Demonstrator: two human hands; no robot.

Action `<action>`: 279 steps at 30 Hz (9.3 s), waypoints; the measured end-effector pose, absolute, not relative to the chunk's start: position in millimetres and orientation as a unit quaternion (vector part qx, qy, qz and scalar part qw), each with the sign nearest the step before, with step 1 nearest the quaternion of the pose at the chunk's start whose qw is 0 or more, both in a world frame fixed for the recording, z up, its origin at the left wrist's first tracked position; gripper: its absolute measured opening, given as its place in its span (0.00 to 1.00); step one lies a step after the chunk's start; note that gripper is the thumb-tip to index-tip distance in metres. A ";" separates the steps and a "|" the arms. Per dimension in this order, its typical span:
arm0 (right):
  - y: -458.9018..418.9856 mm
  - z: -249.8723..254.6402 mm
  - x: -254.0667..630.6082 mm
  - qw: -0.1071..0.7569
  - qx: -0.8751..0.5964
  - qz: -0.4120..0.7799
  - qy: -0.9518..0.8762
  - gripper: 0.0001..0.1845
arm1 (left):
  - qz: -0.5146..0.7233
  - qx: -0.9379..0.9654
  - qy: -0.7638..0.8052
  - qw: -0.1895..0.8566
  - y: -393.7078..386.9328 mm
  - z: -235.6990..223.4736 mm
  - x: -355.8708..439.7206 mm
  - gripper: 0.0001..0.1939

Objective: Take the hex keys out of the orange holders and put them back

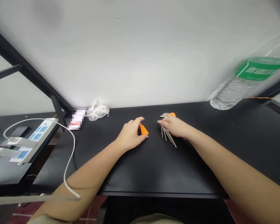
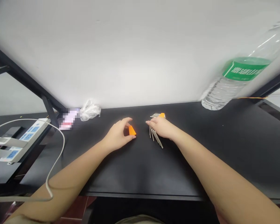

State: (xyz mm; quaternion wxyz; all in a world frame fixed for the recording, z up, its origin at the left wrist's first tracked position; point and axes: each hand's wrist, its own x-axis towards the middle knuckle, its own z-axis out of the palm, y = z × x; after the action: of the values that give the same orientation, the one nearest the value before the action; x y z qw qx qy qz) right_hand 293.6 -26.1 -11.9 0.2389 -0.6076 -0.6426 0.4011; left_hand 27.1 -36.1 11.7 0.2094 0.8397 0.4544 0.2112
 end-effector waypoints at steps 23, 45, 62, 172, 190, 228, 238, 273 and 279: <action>-31.5 -5.1 294.1 0.043 -0.640 0.036 -0.766 0.20 | 0.190 0.841 0.459 0.216 -37.7 13.6 28.4 0.36; -55.6 19.0 293.0 0.117 -0.589 0.225 -0.767 0.03 | 0.165 0.839 0.466 0.230 -35.9 16.3 29.8 0.34; -47.6 2.7 292.2 0.115 -0.478 0.084 -0.867 0.19 | 0.168 0.841 0.461 0.228 -35.5 15.7 28.9 0.33; -62.5 21.2 290.7 0.212 -0.409 0.141 -0.876 0.15 | 0.221 0.868 0.383 0.225 -32.4 9.4 22.0 0.31; -69.8 26.7 276.4 0.225 -0.393 0.182 -0.873 0.11 | 0.217 0.883 0.359 0.209 -31.6 9.1 24.4 0.32; -62.8 19.2 280.9 0.104 -0.514 0.169 -0.835 0.08 | 0.183 0.876 0.372 0.248 -31.1 10.8 23.1 0.33; -60.1 19.1 283.5 0.173 -0.454 0.176 -0.856 0.06 | 0.185 0.878 0.371 0.241 -30.6 10.3 22.5 0.33; -66.9 17.6 268.6 0.224 -0.455 0.173 -0.844 0.06 | 0.179 0.885 0.352 0.249 -34.1 13.0 27.7 0.31; -52.6 9.7 294.9 0.138 -0.536 0.073 -0.830 0.10 | 0.179 0.880 0.357 0.257 -32.3 8.3 25.3 0.33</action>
State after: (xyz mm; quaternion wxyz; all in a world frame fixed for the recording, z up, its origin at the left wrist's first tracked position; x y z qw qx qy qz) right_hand 294.9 -52.6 9.7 0.1375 -0.5357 -0.8300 0.0728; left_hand 25.3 -32.3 8.3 0.2574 0.8799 0.3569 0.1792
